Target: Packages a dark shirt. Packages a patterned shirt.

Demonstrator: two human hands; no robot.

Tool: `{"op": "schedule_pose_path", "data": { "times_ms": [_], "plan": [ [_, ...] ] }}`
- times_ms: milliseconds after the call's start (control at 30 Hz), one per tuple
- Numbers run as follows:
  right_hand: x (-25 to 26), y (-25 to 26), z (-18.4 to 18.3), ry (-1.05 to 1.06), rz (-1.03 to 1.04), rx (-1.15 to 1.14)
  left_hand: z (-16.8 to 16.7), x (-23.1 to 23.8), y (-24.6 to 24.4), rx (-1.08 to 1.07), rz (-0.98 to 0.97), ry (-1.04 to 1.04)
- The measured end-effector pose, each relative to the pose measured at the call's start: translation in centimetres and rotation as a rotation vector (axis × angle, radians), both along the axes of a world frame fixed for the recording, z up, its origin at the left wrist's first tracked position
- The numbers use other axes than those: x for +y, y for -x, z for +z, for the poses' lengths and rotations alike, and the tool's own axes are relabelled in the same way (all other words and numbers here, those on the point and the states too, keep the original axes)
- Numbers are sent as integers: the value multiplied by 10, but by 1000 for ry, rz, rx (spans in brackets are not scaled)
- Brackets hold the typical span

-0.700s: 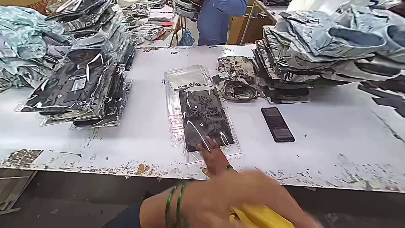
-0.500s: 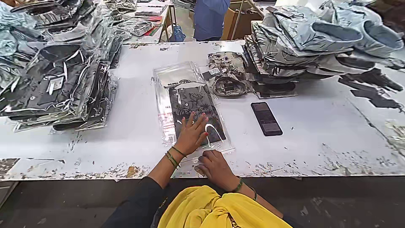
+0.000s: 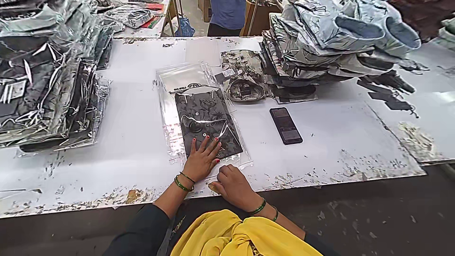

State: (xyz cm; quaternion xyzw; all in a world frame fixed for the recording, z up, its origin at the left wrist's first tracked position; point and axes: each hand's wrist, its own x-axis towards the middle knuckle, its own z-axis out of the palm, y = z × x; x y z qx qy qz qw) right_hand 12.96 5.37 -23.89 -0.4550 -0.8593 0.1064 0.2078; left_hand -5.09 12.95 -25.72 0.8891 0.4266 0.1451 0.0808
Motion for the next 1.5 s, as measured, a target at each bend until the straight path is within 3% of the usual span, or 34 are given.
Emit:
{"op": "schedule_pose_path", "data": {
  "times_ms": [200,367,500,600,667,800,867,967,1067,1133,1233,1367,1500],
  "plan": [
    [1,5,-3,7,-54,20,2,-5,7,-10,-38,23],
    [15,14,10,173,-61,-109,4,-5,7,4,-37,34],
    [-3,2,27,207,146,-20,4,-9,8,-46,-47,69],
    [-35,-46,66,337,289,-9,7,-17,13,-40,-77,141],
    [-48,-113,89,534,46,-114,11,-19,17,-14,-95,176],
    [-76,-225,77,883,-797,-691,10,-22,19,-4,-107,144],
    [-80,-238,79,867,-911,-715,11,-21,17,0,-95,131],
    [-60,-189,77,305,-693,-458,10,-24,17,39,-94,103],
    [-22,-104,53,54,-286,-131,8,-25,12,54,-76,30],
    [-2,-65,29,-72,-6,-88,3,-31,12,28,-61,-62],
    [12,-69,14,-102,149,-131,-4,-57,41,55,-93,-103],
    [14,-108,16,25,215,-91,-8,-95,105,90,-166,-70],
    [24,-119,3,-16,236,-49,-5,-100,123,56,-160,-64]
  ]
}}
